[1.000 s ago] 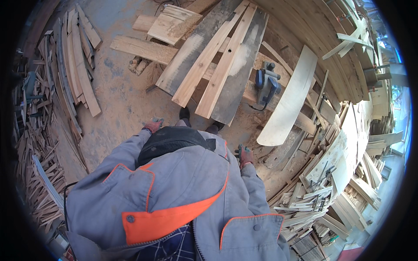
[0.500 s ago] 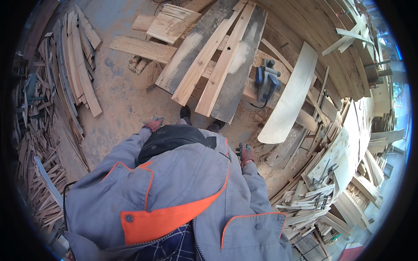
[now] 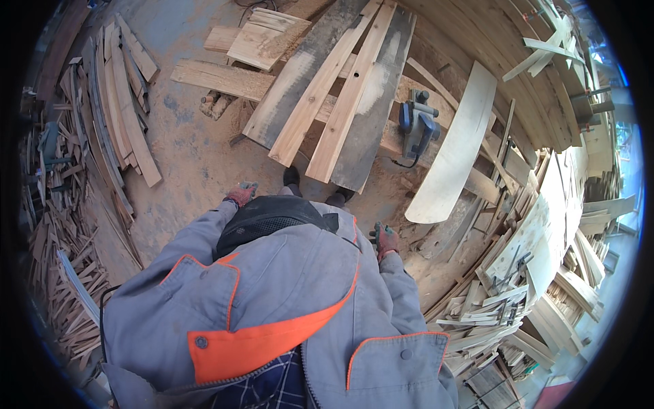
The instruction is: The person puts on gloves and marks a curved wooden piece with a pencil on a workbench. They then walk to retrieve a metal square and place it on a curved wooden piece to check alignment.
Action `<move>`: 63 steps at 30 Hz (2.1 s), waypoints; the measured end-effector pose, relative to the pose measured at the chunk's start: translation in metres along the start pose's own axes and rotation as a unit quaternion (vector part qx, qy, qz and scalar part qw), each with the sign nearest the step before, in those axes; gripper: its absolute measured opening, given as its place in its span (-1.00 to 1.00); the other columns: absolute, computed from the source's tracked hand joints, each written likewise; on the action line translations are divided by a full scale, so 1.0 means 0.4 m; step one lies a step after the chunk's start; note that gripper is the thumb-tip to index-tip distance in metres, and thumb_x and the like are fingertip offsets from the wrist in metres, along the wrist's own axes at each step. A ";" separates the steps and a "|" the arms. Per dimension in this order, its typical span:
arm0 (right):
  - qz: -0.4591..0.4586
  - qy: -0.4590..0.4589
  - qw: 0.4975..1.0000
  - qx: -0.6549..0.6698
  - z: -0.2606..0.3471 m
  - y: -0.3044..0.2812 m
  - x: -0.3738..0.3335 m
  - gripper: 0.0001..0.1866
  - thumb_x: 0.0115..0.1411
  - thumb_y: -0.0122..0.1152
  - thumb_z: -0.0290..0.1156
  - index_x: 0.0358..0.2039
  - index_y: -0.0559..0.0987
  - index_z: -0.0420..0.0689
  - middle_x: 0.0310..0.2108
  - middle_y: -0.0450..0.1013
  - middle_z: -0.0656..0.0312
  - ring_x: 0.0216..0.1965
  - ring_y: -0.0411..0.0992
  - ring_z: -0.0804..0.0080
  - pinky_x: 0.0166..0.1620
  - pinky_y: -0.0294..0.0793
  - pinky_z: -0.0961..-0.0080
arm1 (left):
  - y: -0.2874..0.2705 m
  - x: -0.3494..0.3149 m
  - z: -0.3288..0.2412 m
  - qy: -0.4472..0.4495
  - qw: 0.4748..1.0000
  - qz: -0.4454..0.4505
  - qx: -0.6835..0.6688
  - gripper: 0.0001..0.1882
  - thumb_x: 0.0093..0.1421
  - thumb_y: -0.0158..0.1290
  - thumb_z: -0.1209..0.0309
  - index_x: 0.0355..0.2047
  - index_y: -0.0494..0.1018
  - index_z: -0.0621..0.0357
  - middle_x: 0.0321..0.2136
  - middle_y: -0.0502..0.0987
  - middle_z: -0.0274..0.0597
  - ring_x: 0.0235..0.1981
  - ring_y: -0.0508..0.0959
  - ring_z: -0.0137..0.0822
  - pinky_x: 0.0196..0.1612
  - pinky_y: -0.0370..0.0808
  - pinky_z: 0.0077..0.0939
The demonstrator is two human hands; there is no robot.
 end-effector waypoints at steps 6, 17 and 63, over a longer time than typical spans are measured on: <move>0.017 -0.028 0.999 0.008 0.000 0.006 0.001 -0.54 0.31 0.27 0.05 -0.11 0.68 -0.13 -0.31 0.70 0.15 -0.49 0.53 0.40 -0.48 0.33 0.39 | 0.009 0.001 0.020 0.038 0.999 0.001 -0.006 -0.51 0.42 -0.02 -0.13 -0.15 0.65 0.00 -0.37 0.70 -0.24 -0.36 0.66 -0.20 -0.24 0.51 -0.28; 0.022 -0.034 0.999 -0.018 0.007 0.007 0.005 -0.52 0.32 0.23 0.04 -0.10 0.67 -0.18 -0.28 0.70 0.10 -0.48 0.60 0.31 -0.47 0.39 0.35 | 0.045 0.067 0.097 0.030 0.997 -0.017 0.076 -0.45 0.41 -0.11 -0.19 -0.14 0.64 -0.02 -0.30 0.70 -0.16 -0.27 0.67 -0.04 -0.16 0.52 -0.15; 0.019 -0.007 0.999 0.031 0.007 0.019 -0.028 -0.54 0.33 0.27 -0.03 -0.03 0.64 -0.19 -0.29 0.69 0.05 -0.42 0.60 0.30 -0.37 0.49 0.30 | 0.026 0.038 0.044 0.044 0.995 0.029 0.088 -0.33 0.41 -0.17 -0.29 -0.07 0.64 0.00 -0.17 0.71 -0.13 -0.11 0.66 0.03 0.00 0.51 -0.14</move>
Point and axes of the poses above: each hand's wrist, its own x-axis towards the middle knuckle, its own y-axis out of the palm, z = x × y, the point moved 5 cm from there along x, towards the middle knuckle
